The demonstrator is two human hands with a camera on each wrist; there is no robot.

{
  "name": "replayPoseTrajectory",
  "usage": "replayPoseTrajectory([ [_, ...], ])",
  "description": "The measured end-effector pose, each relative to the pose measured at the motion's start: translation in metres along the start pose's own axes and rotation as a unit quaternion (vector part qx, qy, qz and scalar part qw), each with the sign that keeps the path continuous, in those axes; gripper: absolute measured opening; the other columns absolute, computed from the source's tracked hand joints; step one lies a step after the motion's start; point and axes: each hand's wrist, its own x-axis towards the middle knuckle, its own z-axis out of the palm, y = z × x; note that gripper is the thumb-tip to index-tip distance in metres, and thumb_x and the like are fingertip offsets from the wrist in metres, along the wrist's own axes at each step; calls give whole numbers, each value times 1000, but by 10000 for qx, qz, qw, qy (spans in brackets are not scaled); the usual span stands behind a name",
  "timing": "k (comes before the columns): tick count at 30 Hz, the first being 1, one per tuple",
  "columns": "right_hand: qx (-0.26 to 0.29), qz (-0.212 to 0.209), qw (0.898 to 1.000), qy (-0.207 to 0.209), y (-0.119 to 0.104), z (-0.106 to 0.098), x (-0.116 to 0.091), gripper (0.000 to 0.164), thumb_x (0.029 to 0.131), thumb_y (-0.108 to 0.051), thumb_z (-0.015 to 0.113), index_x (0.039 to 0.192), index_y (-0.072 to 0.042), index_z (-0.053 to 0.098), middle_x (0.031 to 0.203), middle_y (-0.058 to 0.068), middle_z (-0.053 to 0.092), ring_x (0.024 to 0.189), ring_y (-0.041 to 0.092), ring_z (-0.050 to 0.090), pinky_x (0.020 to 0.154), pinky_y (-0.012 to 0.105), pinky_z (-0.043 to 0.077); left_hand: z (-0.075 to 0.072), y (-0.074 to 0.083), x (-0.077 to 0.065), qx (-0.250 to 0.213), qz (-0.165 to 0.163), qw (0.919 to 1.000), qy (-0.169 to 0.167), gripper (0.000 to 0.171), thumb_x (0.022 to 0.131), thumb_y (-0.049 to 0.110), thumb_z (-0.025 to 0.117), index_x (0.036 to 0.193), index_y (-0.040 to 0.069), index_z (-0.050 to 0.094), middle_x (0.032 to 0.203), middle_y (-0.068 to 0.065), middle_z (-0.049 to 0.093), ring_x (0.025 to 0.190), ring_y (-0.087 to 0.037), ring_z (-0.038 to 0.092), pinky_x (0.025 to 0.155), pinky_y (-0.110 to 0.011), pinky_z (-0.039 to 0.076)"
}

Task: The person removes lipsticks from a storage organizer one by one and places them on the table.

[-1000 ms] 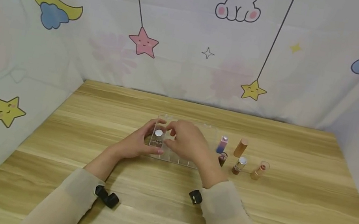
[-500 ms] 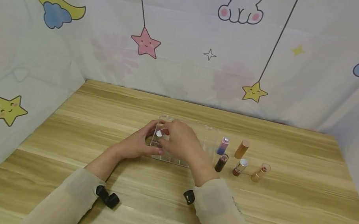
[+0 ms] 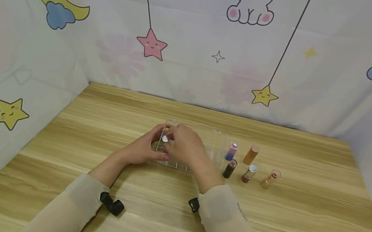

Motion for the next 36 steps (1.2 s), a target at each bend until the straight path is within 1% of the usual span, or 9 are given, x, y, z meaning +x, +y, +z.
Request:
replayPoseTrajectory([
  [7, 18, 198, 9998, 26, -2, 2, 2, 21, 93, -23, 77, 108, -10, 71, 101, 3, 70, 89, 19, 65, 80, 37, 56, -1, 0, 0, 2, 27, 10000, -28, 92, 83, 38, 89, 153, 47, 31, 164, -4, 39, 154, -34, 35, 121, -69, 26],
  [11, 23, 103, 9998, 159, -1, 4, 2, 20, 93, -23, 78, 105, -9, 71, 98, 2, 71, 87, 18, 64, 79, 36, 55, -1, -1, -1, 26, 56, 10000, 23, 90, 83, 39, 89, 152, 49, 32, 164, -4, 40, 153, -34, 35, 121, -70, 24],
  [14, 24, 53, 9998, 211, -1, 4, 1, 18, 93, -23, 79, 102, -9, 71, 97, 2, 72, 86, 17, 65, 78, 36, 56, 0, -1, -2, 4, 8, 10000, 10, 90, 83, 40, 88, 152, 50, 32, 163, -3, 41, 154, -32, 35, 121, -70, 24],
  [18, 44, 92, 9997, 211, -1, 3, -2, 17, 95, -24, 76, 103, -10, 71, 99, 2, 73, 88, 17, 67, 80, 36, 56, 1, -1, -3, 59, -84, 9999, -1, 94, 82, 43, 88, 155, 49, 29, 162, -4, 42, 153, -30, 36, 121, -68, 26],
  [20, 74, 101, 9997, 215, -2, 2, -2, 17, 96, -25, 75, 105, -11, 71, 100, 2, 74, 89, 17, 67, 80, 36, 57, 1, 0, -3, 102, -75, 9999, 47, 94, 82, 43, 89, 155, 48, 30, 162, -4, 43, 153, -30, 37, 121, -67, 27],
  [27, 384, 113, 9990, 211, -2, -4, -6, 19, 98, -24, 72, 110, -10, 68, 104, 4, 76, 95, 18, 72, 82, 37, 59, 0, 1, -2, 10, 137, 9999, 4, 84, 83, 38, 88, 148, 48, 36, 161, 0, 44, 153, -29, 37, 121, -66, 27],
  [32, 447, 8, 9986, 289, -4, -8, -7, 19, 98, -23, 71, 110, -10, 67, 106, 6, 77, 98, 20, 74, 85, 38, 60, 0, 2, -2, 7, 101, 9999, 17, 83, 84, 36, 88, 148, 45, 36, 158, 1, 47, 152, -28, 38, 122, -65, 27],
  [36, 432, -64, 9984, 347, -5, -14, -9, 20, 98, -22, 71, 112, -9, 67, 106, 6, 77, 99, 19, 74, 84, 37, 60, 0, 3, -1, -12, 161, 9999, 24, 86, 84, 29, 89, 150, 41, 36, 156, 1, 50, 150, -29, 41, 122, -64, 28],
])
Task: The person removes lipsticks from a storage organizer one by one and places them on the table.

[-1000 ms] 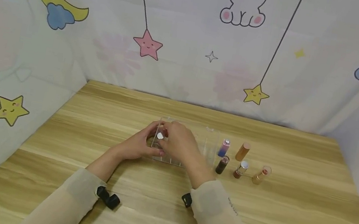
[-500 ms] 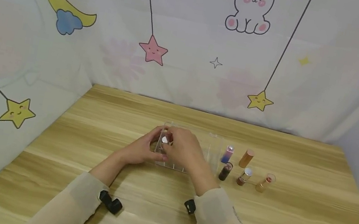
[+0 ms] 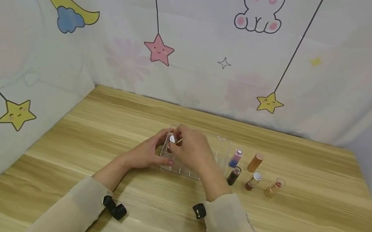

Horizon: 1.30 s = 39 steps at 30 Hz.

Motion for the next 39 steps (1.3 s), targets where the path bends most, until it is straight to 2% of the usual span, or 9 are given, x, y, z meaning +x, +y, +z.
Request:
replayPoseTrajectory([
  [5, 105, -53, 9999, 48, -1, -7, -1, 21, 98, -21, 71, 114, -8, 67, 106, 7, 76, 100, 21, 75, 85, 38, 61, 1, 1, 1, -17, 18, 10000, 31, 89, 83, 26, 90, 152, 39, 36, 155, 0, 51, 150, -30, 41, 122, -65, 27],
  [18, 331, -81, 9994, 2, -2, -16, -7, 22, 100, -23, 70, 118, -9, 66, 111, 6, 76, 102, 20, 75, 87, 40, 61, 1, -2, 0, 37, -36, 10000, 0, 87, 82, 37, 90, 150, 44, 35, 150, 3, 54, 149, -29, 41, 122, -61, 29],
  [26, 437, -46, 9990, -16, -3, -23, -9, 20, 101, -22, 69, 117, -11, 66, 112, 6, 77, 103, 21, 75, 89, 43, 60, 0, -1, 1, -45, 68, 10000, -57, 87, 83, 35, 89, 150, 42, 34, 144, 2, 58, 147, -28, 44, 122, -61, 29],
  [39, 426, -130, 9989, 175, 1, -25, -11, 22, 101, -23, 69, 119, -10, 68, 112, 6, 77, 101, 19, 77, 87, 43, 61, 0, 0, 1, -60, 40, 10000, -59, 86, 85, 31, 88, 151, 42, 34, 150, -1, 53, 150, -31, 40, 121, -64, 29],
])
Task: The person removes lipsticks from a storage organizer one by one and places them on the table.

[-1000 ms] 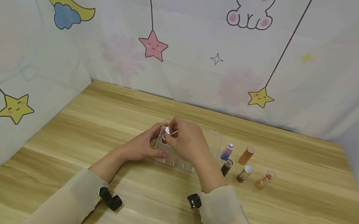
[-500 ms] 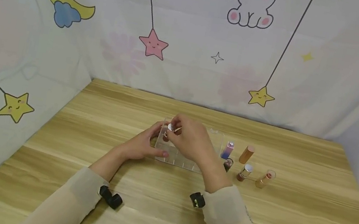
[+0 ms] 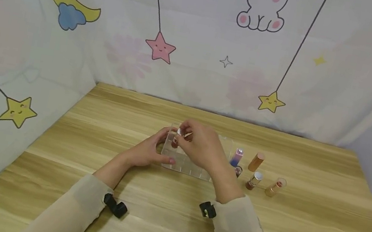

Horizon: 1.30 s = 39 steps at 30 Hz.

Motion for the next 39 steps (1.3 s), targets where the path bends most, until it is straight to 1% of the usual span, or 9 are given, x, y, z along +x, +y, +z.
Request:
replayPoseTrajectory([
  [4, 25, -55, 10000, 38, 0, -2, -1, 22, 100, -20, 70, 119, -9, 67, 112, 6, 75, 102, 21, 76, 88, 41, 62, 0, -2, 0, -51, 133, 9999, -40, 86, 86, 28, 87, 152, 39, 34, 145, -1, 57, 149, -30, 41, 122, -62, 28],
  [7, 59, -39, 10000, 39, 0, -5, -3, 23, 100, -18, 69, 120, -7, 66, 113, 7, 74, 104, 22, 76, 88, 42, 62, 0, -2, 0, -82, 221, 9997, -96, 88, 86, 28, 87, 155, 34, 33, 143, -1, 59, 148, -27, 43, 123, -60, 27],
  [11, 99, -8, 9999, 94, 1, -11, -7, 21, 100, -18, 69, 118, -8, 67, 113, 6, 74, 102, 22, 77, 87, 42, 63, 0, -1, 0, -17, 146, 9999, -46, 92, 84, 33, 88, 158, 29, 32, 145, 1, 57, 149, -27, 41, 122, -61, 28],
  [16, 235, -32, 9995, 202, 2, -17, -10, 17, 100, -18, 70, 115, -10, 68, 113, 6, 74, 101, 22, 77, 84, 41, 63, 1, 1, 0, 134, 5, 9999, 64, 95, 83, 42, 88, 158, 32, 32, 148, 5, 55, 150, -28, 39, 120, -64, 31],
  [19, 306, -6, 9993, 220, 3, -20, -13, 18, 100, -18, 70, 116, -10, 68, 114, 5, 73, 102, 22, 77, 83, 41, 63, 1, 0, -1, 128, -30, 9999, 54, 95, 83, 44, 88, 158, 33, 31, 150, 4, 53, 150, -29, 39, 120, -64, 31],
  [22, 378, 58, 9990, 232, 4, -23, -15, 18, 100, -18, 70, 117, -11, 68, 114, 5, 73, 103, 22, 77, 84, 41, 63, 2, 0, -1, 65, -8, 10000, 26, 95, 83, 41, 88, 158, 31, 31, 151, 2, 53, 150, -31, 40, 120, -64, 31],
  [26, 476, 19, 9985, 279, 4, -26, -16, 21, 100, -16, 69, 119, -8, 67, 116, 7, 73, 103, 24, 77, 84, 42, 63, 1, 0, 0, 8, 74, 10000, 24, 94, 83, 36, 89, 158, 29, 32, 152, -2, 53, 149, -32, 41, 120, -62, 32],
  [31, 460, 14, 9985, 312, 5, -28, -16, 25, 100, -18, 70, 122, -7, 67, 118, 7, 72, 103, 24, 77, 84, 41, 63, -1, 0, 1, -1, 44, 10000, 49, 94, 83, 36, 89, 157, 31, 32, 151, -2, 53, 149, -31, 42, 120, -61, 33],
  [39, 469, 16, 9980, 426, 13, -32, -23, 24, 99, -17, 71, 121, -8, 66, 118, 7, 72, 103, 24, 77, 85, 40, 63, 1, 0, 1, 27, 12, 10000, 40, 95, 83, 34, 89, 158, 30, 31, 152, -1, 54, 150, -30, 40, 122, -61, 29],
])
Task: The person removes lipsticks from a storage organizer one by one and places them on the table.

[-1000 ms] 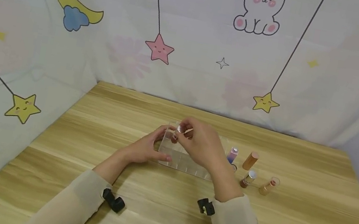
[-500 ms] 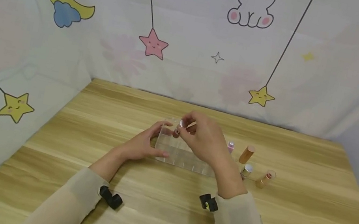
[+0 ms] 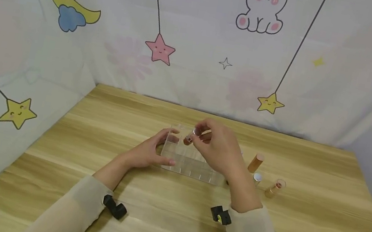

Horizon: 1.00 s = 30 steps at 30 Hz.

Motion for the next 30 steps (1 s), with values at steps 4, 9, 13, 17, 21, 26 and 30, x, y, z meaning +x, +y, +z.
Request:
replayPoseTrajectory([
  [4, -32, -51, 10000, 70, 4, -1, -3, 24, 99, -16, 72, 120, -8, 65, 117, 8, 72, 103, 25, 77, 84, 38, 63, 1, 1, -1, 26, -23, 10000, 16, 96, 83, 35, 90, 158, 30, 31, 151, -1, 54, 150, -31, 40, 122, -62, 29],
  [9, -33, -37, 9999, 126, 8, -3, -7, 23, 99, -15, 71, 120, -7, 65, 116, 9, 72, 102, 26, 77, 83, 39, 63, 2, 1, -1, 56, -33, 10000, 33, 96, 82, 34, 90, 158, 31, 32, 151, -1, 54, 150, -31, 41, 122, -61, 30],
  [13, -61, -39, 9998, 180, 10, -5, -8, 24, 99, -13, 71, 121, -6, 66, 116, 10, 72, 101, 26, 77, 82, 39, 64, 2, 2, -1, 41, -23, 10000, 50, 96, 81, 33, 91, 158, 31, 33, 150, -2, 54, 149, -31, 42, 122, -60, 31],
  [17, -31, -19, 9997, 237, 12, -7, -10, 24, 98, -12, 71, 121, -5, 66, 116, 10, 72, 101, 27, 78, 80, 38, 64, 1, 2, -1, 16, -13, 10000, 34, 96, 82, 32, 90, 158, 30, 32, 151, -2, 54, 150, -32, 41, 123, -60, 29],
  [21, 4, -42, 9995, 320, 15, -9, -12, 25, 98, -11, 71, 121, -4, 67, 117, 12, 72, 101, 27, 78, 79, 37, 64, 1, 2, -1, 21, 11, 10000, 14, 96, 83, 32, 90, 159, 28, 31, 151, -2, 53, 150, -33, 40, 123, -60, 29],
  [26, 96, 23, 9994, 323, 18, -13, -15, 26, 99, -12, 71, 123, -3, 66, 119, 13, 72, 102, 28, 77, 80, 36, 64, 1, 2, -1, 38, 12, 10000, -9, 96, 83, 32, 90, 159, 28, 31, 152, -2, 52, 151, -33, 39, 124, -60, 29],
  [30, 118, 146, 9994, 305, 19, -17, -18, 27, 100, -14, 70, 124, -4, 66, 121, 11, 71, 104, 27, 77, 81, 38, 63, 1, 1, -1, 51, 4, 10000, -16, 97, 82, 32, 90, 159, 28, 31, 152, -2, 52, 151, -32, 38, 124, -59, 28],
])
